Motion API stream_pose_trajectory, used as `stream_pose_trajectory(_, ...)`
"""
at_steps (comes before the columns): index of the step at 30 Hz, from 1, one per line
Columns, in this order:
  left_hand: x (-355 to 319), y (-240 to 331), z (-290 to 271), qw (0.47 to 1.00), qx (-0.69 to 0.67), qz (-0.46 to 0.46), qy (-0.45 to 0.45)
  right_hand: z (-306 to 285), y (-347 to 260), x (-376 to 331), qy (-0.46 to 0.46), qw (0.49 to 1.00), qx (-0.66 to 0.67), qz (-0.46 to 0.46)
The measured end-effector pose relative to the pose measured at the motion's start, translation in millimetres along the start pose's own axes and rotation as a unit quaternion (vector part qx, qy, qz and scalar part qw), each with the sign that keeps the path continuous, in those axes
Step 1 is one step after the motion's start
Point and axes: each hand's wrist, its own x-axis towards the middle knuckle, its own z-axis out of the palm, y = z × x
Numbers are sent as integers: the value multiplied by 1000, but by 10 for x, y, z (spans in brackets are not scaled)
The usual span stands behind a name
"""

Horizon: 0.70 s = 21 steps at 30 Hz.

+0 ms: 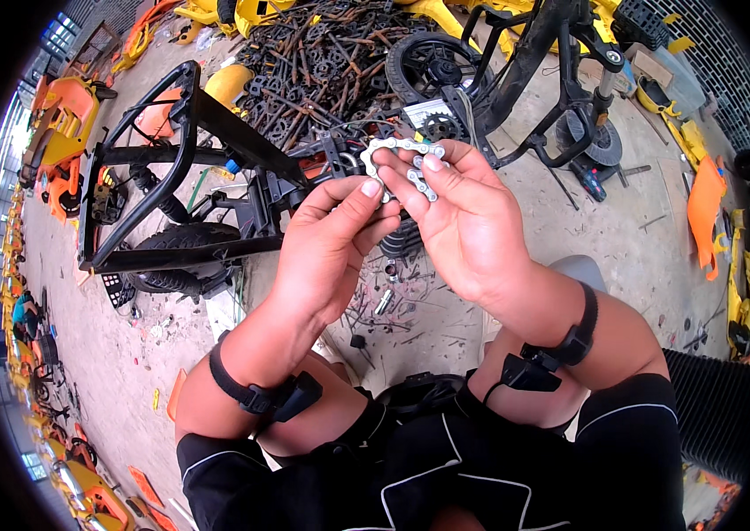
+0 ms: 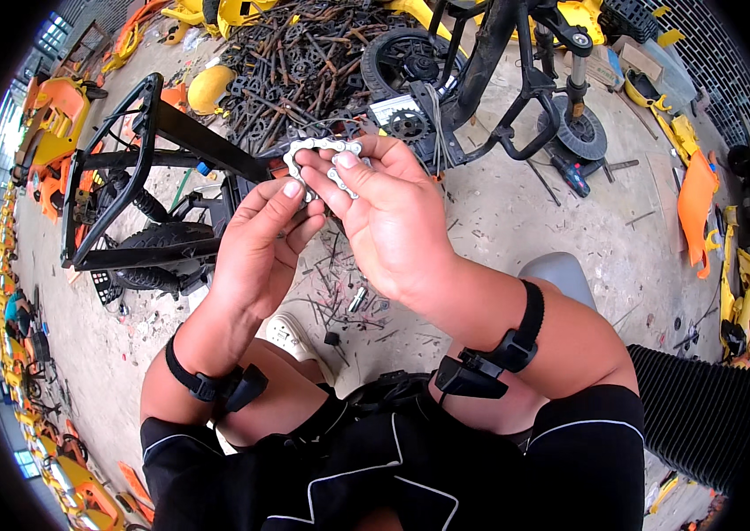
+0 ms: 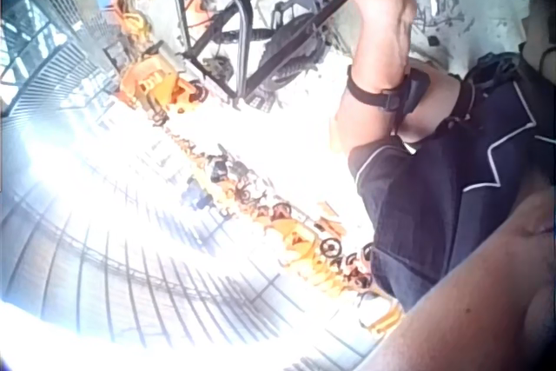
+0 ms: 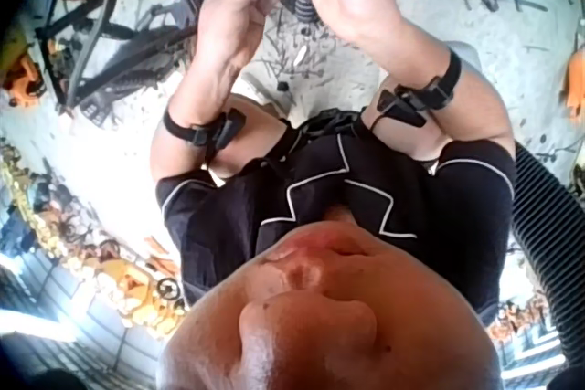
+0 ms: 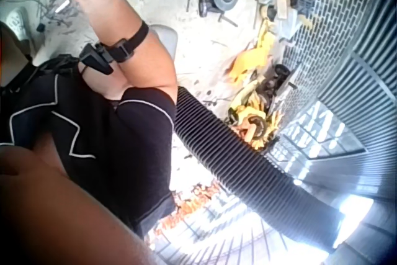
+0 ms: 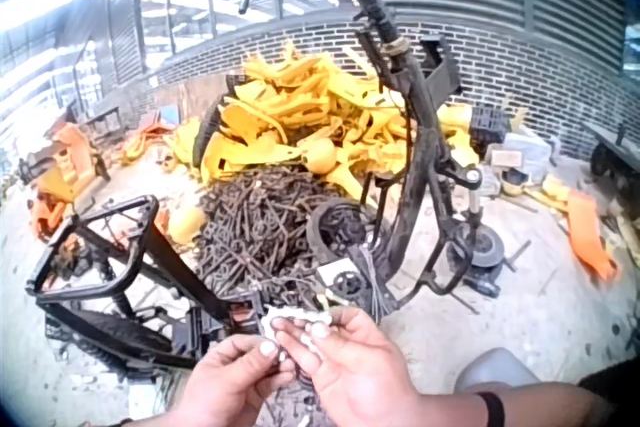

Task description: The person bends and manipulates a segmented gray belt component by hand, forming it into a loop and checking the articulation of the joints.

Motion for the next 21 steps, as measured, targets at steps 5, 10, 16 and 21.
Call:
stream_pose_trajectory(5,-5,-17,29,1000,2,20,16,-19,-41,31,5,1000,-24,16)
stream_pose_trajectory(10,30,31,-49,997,-20,67,17,11,-120,-36,-11,991,-131,36)
stream_pose_trajectory(16,55,85,-110,995,-21,88,38,50,-210,-29,-64,932,-353,56)
stream_pose_trajectory(21,47,77,-124,995,26,100,10,38,-285,-19,-125,854,-498,79)
